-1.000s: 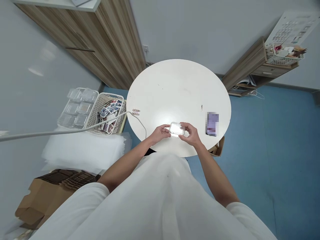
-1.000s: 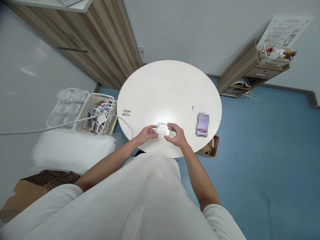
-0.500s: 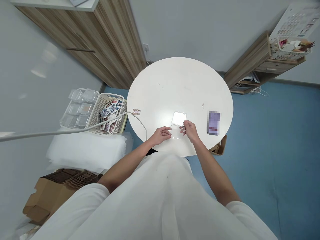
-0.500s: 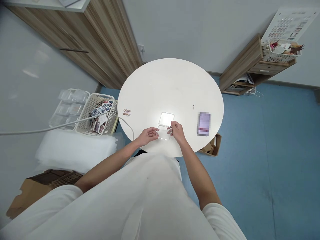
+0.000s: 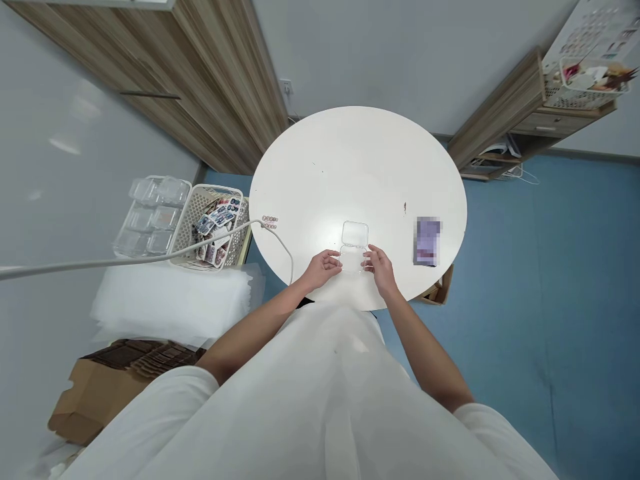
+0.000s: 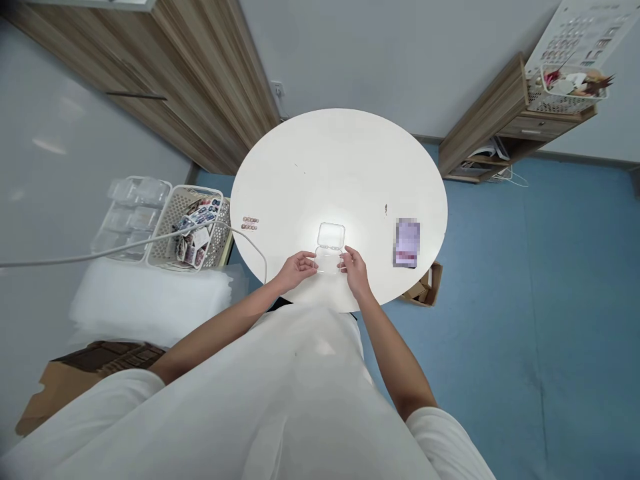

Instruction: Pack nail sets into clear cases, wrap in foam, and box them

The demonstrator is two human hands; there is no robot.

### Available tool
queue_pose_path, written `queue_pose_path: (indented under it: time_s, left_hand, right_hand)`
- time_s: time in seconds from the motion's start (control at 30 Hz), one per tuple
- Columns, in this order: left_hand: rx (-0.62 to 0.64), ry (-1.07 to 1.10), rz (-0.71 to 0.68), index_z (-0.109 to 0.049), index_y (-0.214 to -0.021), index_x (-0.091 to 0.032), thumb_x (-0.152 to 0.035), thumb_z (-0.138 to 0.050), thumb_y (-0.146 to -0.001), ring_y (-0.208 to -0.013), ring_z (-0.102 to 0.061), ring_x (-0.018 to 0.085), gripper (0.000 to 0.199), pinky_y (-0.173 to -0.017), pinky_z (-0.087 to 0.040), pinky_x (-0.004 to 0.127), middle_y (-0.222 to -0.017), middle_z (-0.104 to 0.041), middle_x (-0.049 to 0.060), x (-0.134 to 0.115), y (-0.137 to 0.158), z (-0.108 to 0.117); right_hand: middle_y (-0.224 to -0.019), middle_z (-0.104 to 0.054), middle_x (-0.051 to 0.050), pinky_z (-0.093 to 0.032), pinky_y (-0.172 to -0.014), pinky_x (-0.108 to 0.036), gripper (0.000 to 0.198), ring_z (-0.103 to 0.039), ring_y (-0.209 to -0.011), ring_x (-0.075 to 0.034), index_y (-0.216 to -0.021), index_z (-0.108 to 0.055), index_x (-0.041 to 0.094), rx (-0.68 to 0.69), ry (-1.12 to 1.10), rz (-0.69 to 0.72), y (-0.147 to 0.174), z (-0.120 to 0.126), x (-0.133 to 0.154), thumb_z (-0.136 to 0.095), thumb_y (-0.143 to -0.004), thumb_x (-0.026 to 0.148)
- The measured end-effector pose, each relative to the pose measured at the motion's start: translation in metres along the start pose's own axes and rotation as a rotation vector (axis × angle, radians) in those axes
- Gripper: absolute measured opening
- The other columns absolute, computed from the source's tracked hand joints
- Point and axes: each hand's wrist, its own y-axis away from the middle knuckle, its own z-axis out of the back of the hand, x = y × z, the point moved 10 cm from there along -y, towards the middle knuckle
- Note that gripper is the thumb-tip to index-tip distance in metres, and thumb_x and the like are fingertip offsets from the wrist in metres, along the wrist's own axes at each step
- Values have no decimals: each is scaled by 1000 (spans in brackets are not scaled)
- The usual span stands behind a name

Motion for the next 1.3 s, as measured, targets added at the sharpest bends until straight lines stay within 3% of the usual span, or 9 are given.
queue_pose_path:
  time_s: [0.1, 0.23, 0.47, 0.8, 1.0, 1.3]
  left_hand:
    - [-6, -5, 40, -49, -107, -17, -24, -68, -68, -73, -59, 10, 44, -74, -46, 30, -85, -62, 4, 11, -1, -1]
    - [-30, -47, 76, -49, -106, -18, -23, -65, -70, -72, -59, 11, 40, -73, -46, 30, -83, -61, 3, 27, -2, -2]
    - [-128, -207, 50, -52, -102, -17, -17, -59, -72, -76, -58, 12, 31, -76, -46, 30, -82, -60, 3, 48, -13, 1]
    - [-198, -532, 97, -51, -113, -16, -22, -59, -74, -77, -57, 13, 40, -78, -48, 33, -107, -54, 9, 49, -12, 2]
    - [-197, -448, 101, -53, -113, -16, -17, -58, -73, -79, -57, 13, 40, -74, -50, 30, -102, -56, 8, 51, -6, -3]
    - [-209, -354, 78, -51, -119, -16, -14, -55, -73, -85, -57, 13, 45, -82, -49, 31, -106, -53, 8, 48, -30, -12]
  right_hand:
    - [-112, -53, -8, -51, -73, -34, 57, -58, -85, -16, -125, -44, 24, -51, 112, 45, 18, 4, -14, -48, -77, 55]
    - [-120, -47, -10, -51, -76, -36, 57, -55, -93, -18, -126, -45, 25, -27, 186, 5, 32, -4, -34, -53, -75, 50]
    - [-118, -47, -9, -49, -79, -35, 57, -50, -102, -20, -124, -47, 22, -44, 199, -91, 23, -7, -59, -54, -74, 48]
    - [-119, -42, -9, -49, -79, -34, 63, -50, -97, -19, -131, -39, 23, -128, 299, -145, 25, -6, -65, -55, -73, 41]
    - [-114, -45, -9, -50, -79, -37, 53, -55, -82, -15, -126, -43, 22, -108, 264, -136, 33, -11, -66, -52, -75, 34]
    - [-113, -44, -9, -50, -83, -38, 50, -56, -89, -17, -126, -44, 21, -153, 269, -78, 10, 0, -59, -51, -77, 31]
